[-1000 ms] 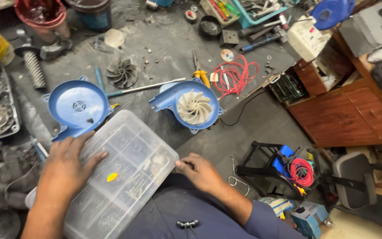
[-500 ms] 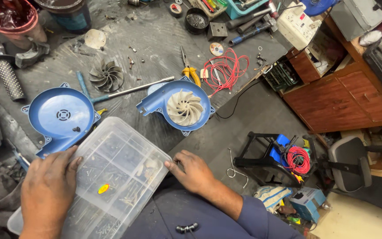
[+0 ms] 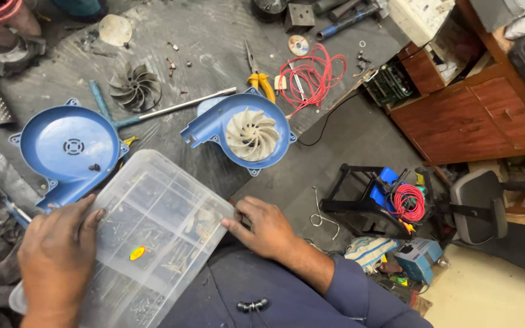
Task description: The person cleans a white plastic impeller with a cloth and a small brush, then fits the impeller into a blue blower housing on the workbench. They then open a plastic hardware organizer, take screws, and begin fastening the housing.
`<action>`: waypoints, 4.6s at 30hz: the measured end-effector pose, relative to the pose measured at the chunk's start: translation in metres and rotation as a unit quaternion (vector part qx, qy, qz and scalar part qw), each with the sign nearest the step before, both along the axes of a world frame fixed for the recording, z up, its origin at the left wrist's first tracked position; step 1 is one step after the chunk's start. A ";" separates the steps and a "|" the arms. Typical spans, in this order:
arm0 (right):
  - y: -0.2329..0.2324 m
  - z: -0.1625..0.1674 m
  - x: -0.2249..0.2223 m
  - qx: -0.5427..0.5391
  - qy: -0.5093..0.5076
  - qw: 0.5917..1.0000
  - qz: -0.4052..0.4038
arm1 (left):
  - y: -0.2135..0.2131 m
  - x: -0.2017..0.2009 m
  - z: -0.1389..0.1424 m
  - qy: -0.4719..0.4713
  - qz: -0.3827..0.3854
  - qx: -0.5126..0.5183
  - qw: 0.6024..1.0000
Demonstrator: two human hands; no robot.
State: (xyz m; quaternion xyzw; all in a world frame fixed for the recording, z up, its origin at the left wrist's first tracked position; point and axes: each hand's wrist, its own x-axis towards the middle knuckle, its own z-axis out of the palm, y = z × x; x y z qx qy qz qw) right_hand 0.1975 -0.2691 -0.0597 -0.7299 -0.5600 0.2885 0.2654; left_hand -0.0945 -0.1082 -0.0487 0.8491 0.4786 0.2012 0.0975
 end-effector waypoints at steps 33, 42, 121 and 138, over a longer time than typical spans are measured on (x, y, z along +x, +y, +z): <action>0.001 -0.002 -0.010 -0.008 0.128 0.990 -0.064 | -0.012 0.003 0.018 -0.060 0.037 0.080 0.994; 0.002 -0.004 -0.013 0.024 0.089 0.993 -0.075 | -0.017 0.009 0.023 -0.022 0.071 0.069 0.995; 0.017 0.000 -0.016 -0.175 0.103 0.974 -0.098 | 0.031 0.061 0.025 0.190 0.003 -0.049 0.981; 0.032 -0.035 -0.024 -0.173 0.424 0.886 -0.076 | 0.087 0.106 -0.007 0.122 -0.093 -0.054 0.987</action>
